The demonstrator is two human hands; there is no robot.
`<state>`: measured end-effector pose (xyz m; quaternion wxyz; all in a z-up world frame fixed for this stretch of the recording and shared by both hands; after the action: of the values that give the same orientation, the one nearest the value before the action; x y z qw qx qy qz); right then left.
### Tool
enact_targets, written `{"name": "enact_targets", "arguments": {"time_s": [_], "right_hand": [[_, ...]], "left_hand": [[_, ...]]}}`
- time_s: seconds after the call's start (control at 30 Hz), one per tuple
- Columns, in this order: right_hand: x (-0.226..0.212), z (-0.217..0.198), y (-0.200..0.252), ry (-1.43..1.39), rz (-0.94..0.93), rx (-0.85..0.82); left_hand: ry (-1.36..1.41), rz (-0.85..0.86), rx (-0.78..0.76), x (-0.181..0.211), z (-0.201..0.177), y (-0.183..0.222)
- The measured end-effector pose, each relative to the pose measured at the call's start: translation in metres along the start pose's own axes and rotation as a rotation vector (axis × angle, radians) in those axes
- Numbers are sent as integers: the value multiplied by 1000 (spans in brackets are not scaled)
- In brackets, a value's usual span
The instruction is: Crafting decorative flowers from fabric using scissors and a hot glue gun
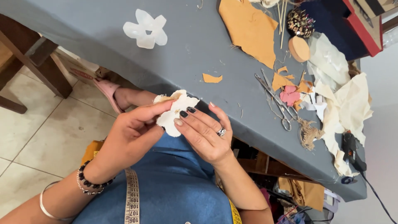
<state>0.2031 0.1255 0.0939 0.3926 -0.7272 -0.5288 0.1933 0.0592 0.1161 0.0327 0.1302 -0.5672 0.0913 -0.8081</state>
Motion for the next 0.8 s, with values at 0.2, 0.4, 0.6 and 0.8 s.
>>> {"name": "enact_targets", "arguments": {"time_s": [0.2, 0.4, 0.6, 0.8], "right_hand": [[-1, 1, 7, 6, 15, 3], [-5, 0, 0, -21, 50, -50], [33, -11, 36, -398, 583, 35], [37, 25, 71, -894, 1031, -164]], "left_hand": [[-115, 10, -59, 15, 4, -2], [-82, 80, -52, 14, 3, 5], [-383, 194, 10, 20, 0, 9], [-449, 69, -48, -5, 12, 16]]}}
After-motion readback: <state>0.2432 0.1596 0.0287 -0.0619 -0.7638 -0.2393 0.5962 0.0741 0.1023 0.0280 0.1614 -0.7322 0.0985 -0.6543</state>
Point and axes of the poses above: each hand's wrist, its own y-axis away from the middle knuckle, its own z-axis out of the palm, x = y × z, the point moved 8 cm from there along -y, towards the middle knuckle, and after that the axes turned 6 degrees about z, right-handed, at the moved point
